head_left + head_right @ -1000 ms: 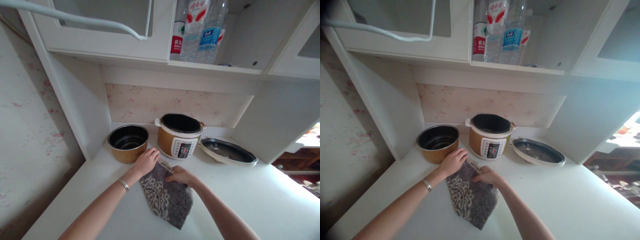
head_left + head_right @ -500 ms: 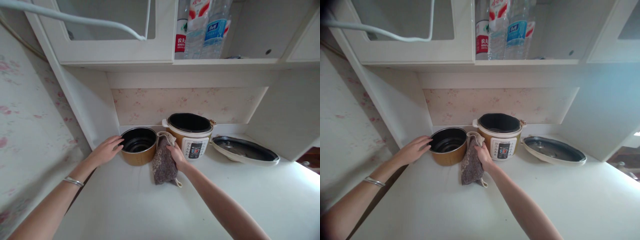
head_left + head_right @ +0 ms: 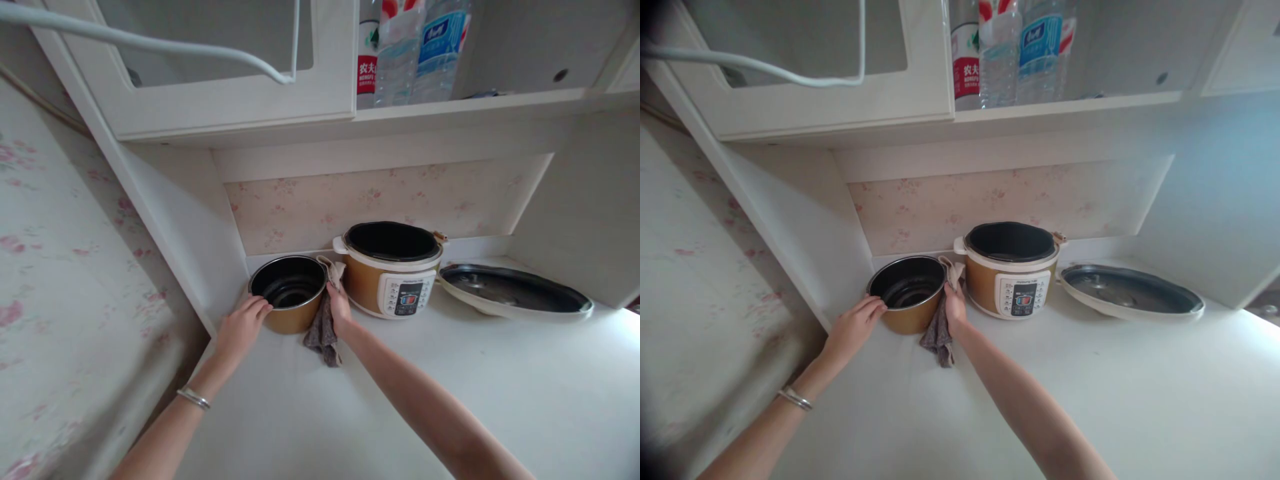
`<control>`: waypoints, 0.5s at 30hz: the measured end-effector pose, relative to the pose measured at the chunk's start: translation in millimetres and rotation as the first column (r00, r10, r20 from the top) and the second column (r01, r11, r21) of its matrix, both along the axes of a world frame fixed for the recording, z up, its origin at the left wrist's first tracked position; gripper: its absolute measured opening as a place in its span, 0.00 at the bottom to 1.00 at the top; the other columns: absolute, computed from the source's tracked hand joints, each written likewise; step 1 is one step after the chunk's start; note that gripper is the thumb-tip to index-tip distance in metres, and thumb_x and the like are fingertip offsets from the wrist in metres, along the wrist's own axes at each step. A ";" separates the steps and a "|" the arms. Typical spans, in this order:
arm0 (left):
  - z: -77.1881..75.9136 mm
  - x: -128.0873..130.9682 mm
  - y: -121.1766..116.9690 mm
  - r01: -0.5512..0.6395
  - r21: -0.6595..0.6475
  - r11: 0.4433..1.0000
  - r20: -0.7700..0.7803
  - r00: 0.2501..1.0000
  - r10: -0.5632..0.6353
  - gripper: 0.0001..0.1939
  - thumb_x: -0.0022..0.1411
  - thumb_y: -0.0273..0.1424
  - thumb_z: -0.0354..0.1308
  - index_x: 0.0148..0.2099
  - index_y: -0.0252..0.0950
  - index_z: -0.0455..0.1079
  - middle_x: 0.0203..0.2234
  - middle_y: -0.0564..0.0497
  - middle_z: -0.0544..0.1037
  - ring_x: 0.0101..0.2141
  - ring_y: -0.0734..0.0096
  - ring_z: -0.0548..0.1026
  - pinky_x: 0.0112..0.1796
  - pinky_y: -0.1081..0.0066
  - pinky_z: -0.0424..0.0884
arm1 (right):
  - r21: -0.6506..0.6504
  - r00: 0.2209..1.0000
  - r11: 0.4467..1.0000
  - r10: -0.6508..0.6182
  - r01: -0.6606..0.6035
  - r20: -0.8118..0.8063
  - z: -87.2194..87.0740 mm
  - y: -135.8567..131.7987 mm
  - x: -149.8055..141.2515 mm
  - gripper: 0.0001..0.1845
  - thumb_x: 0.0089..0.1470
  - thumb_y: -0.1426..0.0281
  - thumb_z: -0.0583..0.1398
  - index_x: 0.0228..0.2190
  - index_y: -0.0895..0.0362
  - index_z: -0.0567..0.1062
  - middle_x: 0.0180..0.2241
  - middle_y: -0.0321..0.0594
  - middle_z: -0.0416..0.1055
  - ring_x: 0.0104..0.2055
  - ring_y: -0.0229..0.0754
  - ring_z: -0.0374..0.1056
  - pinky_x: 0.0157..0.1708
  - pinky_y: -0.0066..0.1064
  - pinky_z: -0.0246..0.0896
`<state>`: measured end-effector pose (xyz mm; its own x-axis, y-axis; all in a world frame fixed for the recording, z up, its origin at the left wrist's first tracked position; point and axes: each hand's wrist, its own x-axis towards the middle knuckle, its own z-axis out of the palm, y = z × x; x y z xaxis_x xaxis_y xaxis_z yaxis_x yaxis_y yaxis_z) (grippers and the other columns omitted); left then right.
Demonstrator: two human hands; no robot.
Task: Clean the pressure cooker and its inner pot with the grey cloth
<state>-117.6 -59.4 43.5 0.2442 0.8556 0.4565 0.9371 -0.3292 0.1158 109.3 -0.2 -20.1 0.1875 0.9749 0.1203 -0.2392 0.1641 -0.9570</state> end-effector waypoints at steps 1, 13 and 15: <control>0.6 11.9 -6.3 -0.025 0.014 1.000 0.003 1.000 0.025 0.20 0.70 0.41 0.40 0.46 0.41 0.73 0.48 0.49 0.76 0.51 0.61 0.72 0.40 0.69 0.74 | 0.001 1.000 1.000 -0.008 0.008 -0.021 -0.6 -4.4 -1.9 0.33 0.58 0.55 0.50 0.62 0.48 0.55 0.59 0.33 0.62 0.60 0.44 0.58 0.59 0.39 0.54; 17.4 -17.9 17.7 0.155 0.007 0.988 -0.149 0.977 -0.152 0.23 0.69 0.41 0.41 0.55 0.39 0.70 0.55 0.47 0.71 0.56 0.59 0.67 0.57 0.58 0.62 | -0.030 0.999 0.999 0.028 -0.029 -0.023 7.4 13.1 28.0 0.30 0.56 0.57 0.53 0.59 0.50 0.62 0.56 0.34 0.67 0.59 0.46 0.60 0.59 0.40 0.54; 15.8 -25.8 28.8 0.202 -0.045 0.978 -0.195 0.959 -0.207 0.22 0.69 0.40 0.40 0.53 0.38 0.71 0.53 0.46 0.73 0.56 0.61 0.67 0.57 0.60 0.62 | -0.002 0.999 0.999 0.041 -0.041 0.025 2.7 13.5 24.8 0.31 0.58 0.56 0.50 0.60 0.50 0.59 0.57 0.35 0.65 0.59 0.45 0.59 0.59 0.41 0.54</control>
<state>-143.4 -30.6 59.3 0.4981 0.7884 0.3611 0.8552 -0.5154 -0.0544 134.1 13.3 -17.4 0.1442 0.9819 0.1227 -0.2216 0.1529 -0.9631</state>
